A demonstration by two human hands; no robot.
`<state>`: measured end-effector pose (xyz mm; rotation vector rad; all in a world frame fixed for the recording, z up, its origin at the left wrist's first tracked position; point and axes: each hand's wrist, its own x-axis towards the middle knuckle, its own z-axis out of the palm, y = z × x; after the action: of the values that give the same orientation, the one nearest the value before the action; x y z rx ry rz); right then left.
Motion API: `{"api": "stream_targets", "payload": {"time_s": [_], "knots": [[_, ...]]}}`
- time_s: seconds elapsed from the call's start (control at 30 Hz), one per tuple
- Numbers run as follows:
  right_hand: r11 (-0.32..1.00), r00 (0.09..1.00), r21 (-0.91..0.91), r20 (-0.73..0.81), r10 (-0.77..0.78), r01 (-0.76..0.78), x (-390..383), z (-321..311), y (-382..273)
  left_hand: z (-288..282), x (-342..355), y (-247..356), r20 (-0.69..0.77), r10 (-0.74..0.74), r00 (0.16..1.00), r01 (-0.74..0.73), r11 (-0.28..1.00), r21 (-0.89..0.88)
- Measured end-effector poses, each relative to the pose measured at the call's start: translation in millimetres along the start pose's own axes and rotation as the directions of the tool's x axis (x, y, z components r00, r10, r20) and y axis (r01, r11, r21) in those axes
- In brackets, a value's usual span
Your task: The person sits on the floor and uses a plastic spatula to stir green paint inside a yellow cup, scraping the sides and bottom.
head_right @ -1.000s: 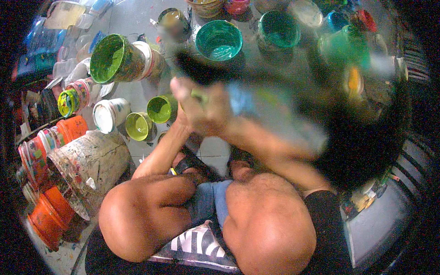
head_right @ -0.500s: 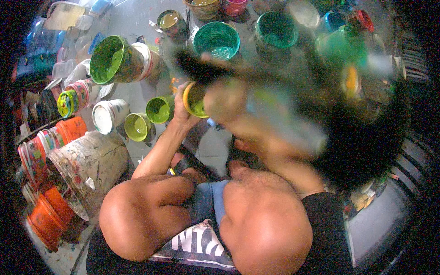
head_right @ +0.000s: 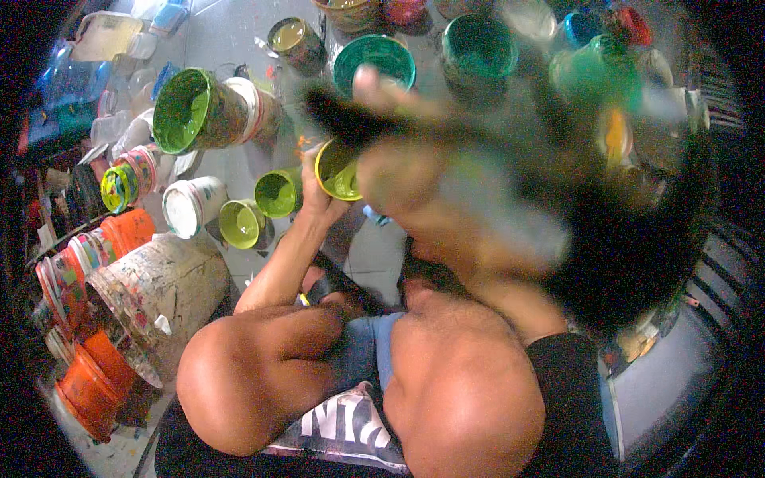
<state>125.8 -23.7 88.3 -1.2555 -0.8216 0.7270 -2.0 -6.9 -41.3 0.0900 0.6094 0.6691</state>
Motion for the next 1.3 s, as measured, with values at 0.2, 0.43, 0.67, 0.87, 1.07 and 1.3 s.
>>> {"api": "stream_targets", "payload": {"time_s": [0.2, 0.43, 0.67, 0.87, 1.07, 1.3], "knots": [[0.9, 0.996, 0.427, 0.011, 0.087, -0.084, 19, -5, -37, 15, -9, -10, -0.167, 0.028, 0.985, -0.02, 0.999, 0.05], [0.978, 0.998, 0.203, 0.043, 0.041, -0.048, 14, 11, -42, 3, 6, -3, -0.06, 0.11, 0.992, -0.101, 0.986, 0.13], [0.996, 0.978, 0.027, 0.191, 0.083, -0.089, -10, 1, -28, -1, 2, -4, 0.124, 0.049, 0.991, -0.061, 0.994, 0.09], [0.997, 0.949, 0.018, 0.31, 0.059, -0.068, 0, -4, -18, 8, 0, -3, 0.037, -0.027, 0.999, 0.027, 1.0, 0.0], [0.981, 0.98, 0.144, 0.17, 0.103, -0.128, 11, -5, -13, -4, 4, -3, -0.018, -0.084, 0.996, 0.085, 0.996, 0.011], [0.997, 0.985, 0.045, 0.162, 0.058, -0.066, 1, -3, -11, -28, 2, 5, 0.068, -0.152, 0.986, 0.153, 0.988, -0.015]]}}
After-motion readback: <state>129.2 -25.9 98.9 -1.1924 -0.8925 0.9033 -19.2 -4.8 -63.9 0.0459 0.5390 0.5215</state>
